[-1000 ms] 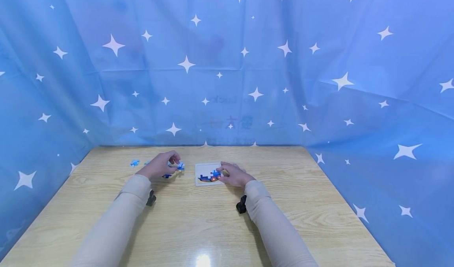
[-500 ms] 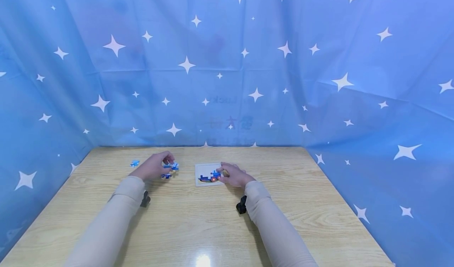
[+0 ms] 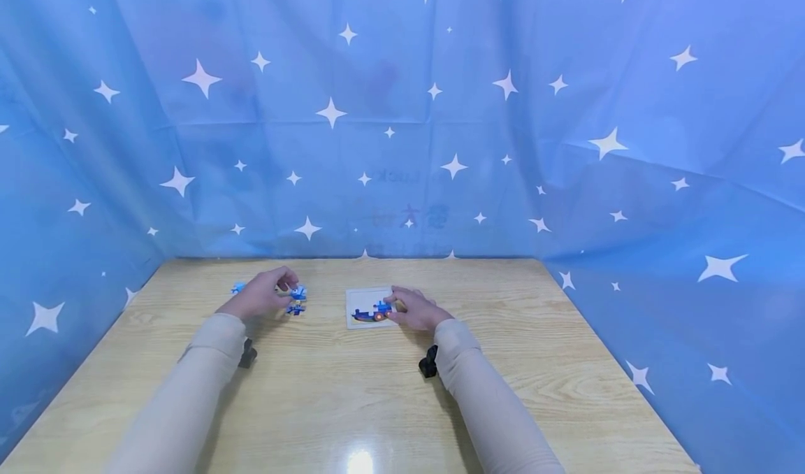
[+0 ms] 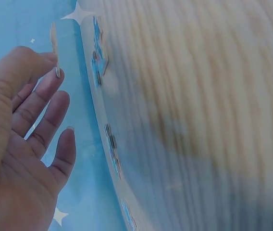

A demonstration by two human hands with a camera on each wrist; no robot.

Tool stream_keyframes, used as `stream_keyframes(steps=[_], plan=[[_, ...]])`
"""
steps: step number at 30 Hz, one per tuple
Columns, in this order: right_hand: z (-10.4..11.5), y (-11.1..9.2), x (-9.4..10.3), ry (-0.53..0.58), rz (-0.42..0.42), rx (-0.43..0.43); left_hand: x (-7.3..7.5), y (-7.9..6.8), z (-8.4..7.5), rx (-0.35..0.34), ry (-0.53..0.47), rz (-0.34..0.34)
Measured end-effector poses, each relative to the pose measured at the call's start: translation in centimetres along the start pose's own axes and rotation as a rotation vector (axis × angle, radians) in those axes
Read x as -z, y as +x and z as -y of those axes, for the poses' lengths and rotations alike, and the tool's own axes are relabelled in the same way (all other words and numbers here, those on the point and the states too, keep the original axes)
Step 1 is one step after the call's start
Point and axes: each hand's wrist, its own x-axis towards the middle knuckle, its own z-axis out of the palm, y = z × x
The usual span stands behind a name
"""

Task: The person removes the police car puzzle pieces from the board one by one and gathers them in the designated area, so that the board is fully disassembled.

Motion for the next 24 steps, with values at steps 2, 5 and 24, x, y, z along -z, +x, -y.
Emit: stream_keyframes(steps=[2,5,24], plan=[[0.0,0.0,0.0,0.000,0.003,-0.007,0.1,-0.1,0.2,-0.002,-0.006,-0.004],[0.0,-0.1,0.0,0.005,0.005,-0.011,0.2,-0.4,0.8,-0.012,-0.004,-0.013],[-0.1,-0.1,-0.2,0.006,-0.010,0.000,1.4,-1.5,2.5,-0.027,0.010,-0.048]])
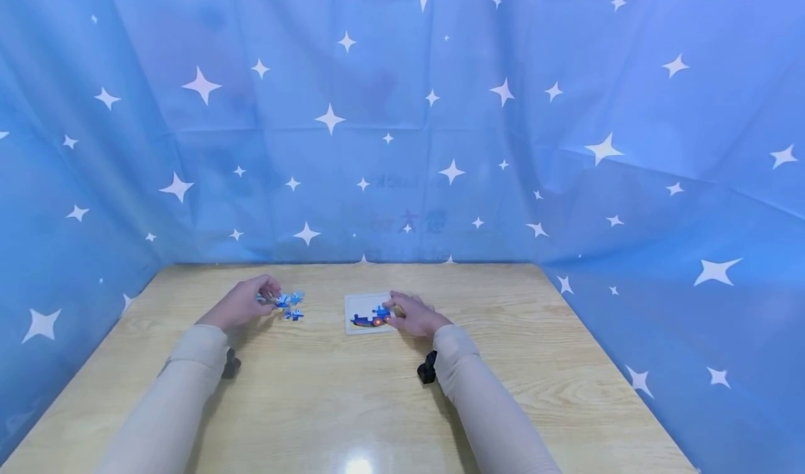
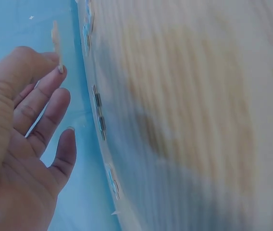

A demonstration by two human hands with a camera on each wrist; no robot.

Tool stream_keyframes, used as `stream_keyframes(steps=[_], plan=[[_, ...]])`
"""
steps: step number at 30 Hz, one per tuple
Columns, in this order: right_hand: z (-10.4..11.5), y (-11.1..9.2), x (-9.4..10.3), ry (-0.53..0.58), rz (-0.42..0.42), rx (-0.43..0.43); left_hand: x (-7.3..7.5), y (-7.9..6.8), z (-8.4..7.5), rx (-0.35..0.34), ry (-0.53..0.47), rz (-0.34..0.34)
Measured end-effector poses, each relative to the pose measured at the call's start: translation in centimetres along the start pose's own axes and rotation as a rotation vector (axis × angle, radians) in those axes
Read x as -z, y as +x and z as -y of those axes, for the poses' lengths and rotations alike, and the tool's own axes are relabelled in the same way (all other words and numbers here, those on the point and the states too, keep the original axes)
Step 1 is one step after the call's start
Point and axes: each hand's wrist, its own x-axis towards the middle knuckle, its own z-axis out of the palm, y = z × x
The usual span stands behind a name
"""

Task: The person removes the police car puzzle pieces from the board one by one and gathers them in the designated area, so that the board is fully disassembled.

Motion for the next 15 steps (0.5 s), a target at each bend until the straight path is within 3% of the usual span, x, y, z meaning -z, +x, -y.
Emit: stream_keyframes(steps=[15], plan=[[0.01,0.02,0.17,0.005,0.002,0.006,0.64,-0.87,0.83,0.015,-0.006,-0.012]])
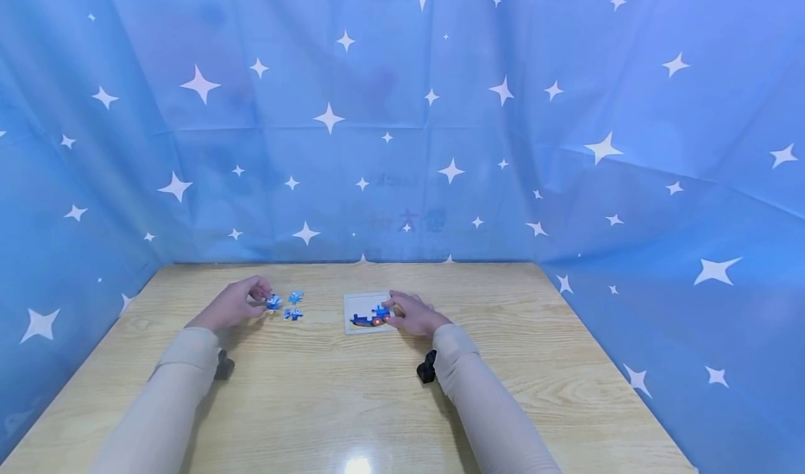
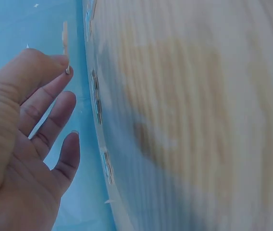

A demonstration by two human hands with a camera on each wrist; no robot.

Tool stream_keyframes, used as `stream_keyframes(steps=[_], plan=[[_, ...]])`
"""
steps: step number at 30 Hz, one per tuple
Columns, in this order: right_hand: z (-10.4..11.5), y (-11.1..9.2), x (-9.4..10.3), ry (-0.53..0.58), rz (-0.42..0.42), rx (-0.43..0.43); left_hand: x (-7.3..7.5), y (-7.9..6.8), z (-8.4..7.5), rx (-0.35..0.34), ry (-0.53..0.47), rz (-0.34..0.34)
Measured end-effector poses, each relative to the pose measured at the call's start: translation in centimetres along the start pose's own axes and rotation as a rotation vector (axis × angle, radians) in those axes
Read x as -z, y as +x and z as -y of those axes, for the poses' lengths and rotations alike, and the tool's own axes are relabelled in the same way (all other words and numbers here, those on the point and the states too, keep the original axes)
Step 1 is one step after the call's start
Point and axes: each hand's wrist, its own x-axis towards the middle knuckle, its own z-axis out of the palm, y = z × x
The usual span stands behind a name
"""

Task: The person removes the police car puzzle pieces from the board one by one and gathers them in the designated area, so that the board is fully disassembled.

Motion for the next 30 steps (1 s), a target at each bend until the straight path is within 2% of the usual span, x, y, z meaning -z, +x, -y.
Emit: stream_keyframes(steps=[20,30], plan=[[-0.1,0.2,-0.2,-0.020,0.001,-0.013,1.1,-1.7,0.8,0.017,0.016,0.005],[-0.1,0.2,-0.1,-0.026,0.006,-0.014,0.9,-1.6,1.7,0.048,0.056,0.016]])
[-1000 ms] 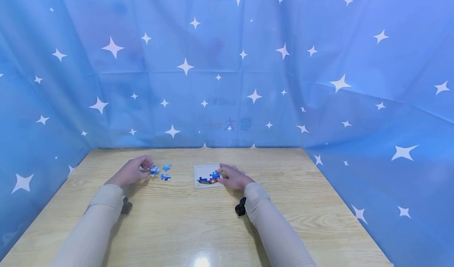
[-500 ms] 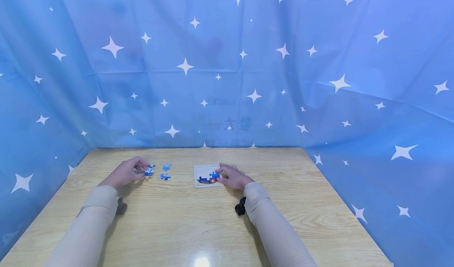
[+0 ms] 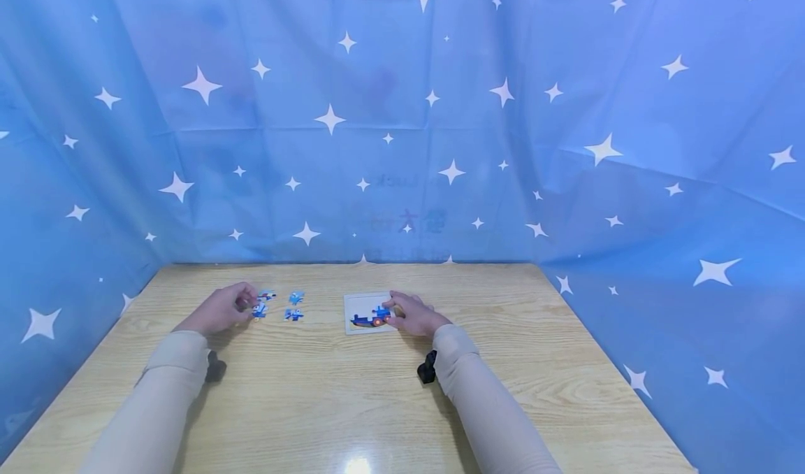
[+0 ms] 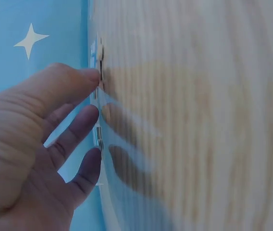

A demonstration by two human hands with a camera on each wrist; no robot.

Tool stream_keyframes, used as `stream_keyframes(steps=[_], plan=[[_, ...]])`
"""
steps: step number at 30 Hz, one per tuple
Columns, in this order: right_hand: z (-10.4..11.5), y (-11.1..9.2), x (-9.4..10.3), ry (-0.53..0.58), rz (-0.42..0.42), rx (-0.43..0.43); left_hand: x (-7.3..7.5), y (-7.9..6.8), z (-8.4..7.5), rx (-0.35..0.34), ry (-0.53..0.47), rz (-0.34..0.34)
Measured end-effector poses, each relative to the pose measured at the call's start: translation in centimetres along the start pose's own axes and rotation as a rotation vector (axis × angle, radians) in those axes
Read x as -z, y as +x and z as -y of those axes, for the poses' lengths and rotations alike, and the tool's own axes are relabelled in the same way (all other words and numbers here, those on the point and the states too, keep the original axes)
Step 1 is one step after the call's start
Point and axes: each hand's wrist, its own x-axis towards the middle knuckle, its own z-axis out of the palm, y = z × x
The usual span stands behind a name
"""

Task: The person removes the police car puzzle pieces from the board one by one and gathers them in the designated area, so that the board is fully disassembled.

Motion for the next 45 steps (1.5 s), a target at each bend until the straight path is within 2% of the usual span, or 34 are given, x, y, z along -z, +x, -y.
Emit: stream_keyframes(steps=[12,24,30,35,40,45], plan=[[0.1,-0.1,0.0,0.018,-0.002,-0.005,0.0,0.1,0.0,0.040,0.007,0.012],[0.3,-0.1,0.1,0.011,0.003,0.002,0.4,-0.2,-0.4,0.036,0.000,0.020],[0.1,-0.1,0.1,-0.005,0.007,0.006,0.5,-0.1,-0.9,0.005,-0.018,0.015],[0.0,-0.1,0.1,-0.012,0.007,0.003,0.0,0.5,-2.0,-0.016,-0.011,0.016],[0.0,0.0,0.1,-0.002,0.007,0.012,-0.6,1.1,-3.7,-0.048,0.030,0.020],[0.1,0.1,0.1,0.009,0.004,0.012,-1.0,1.7,-5.7,-0.058,0.017,0.043]])
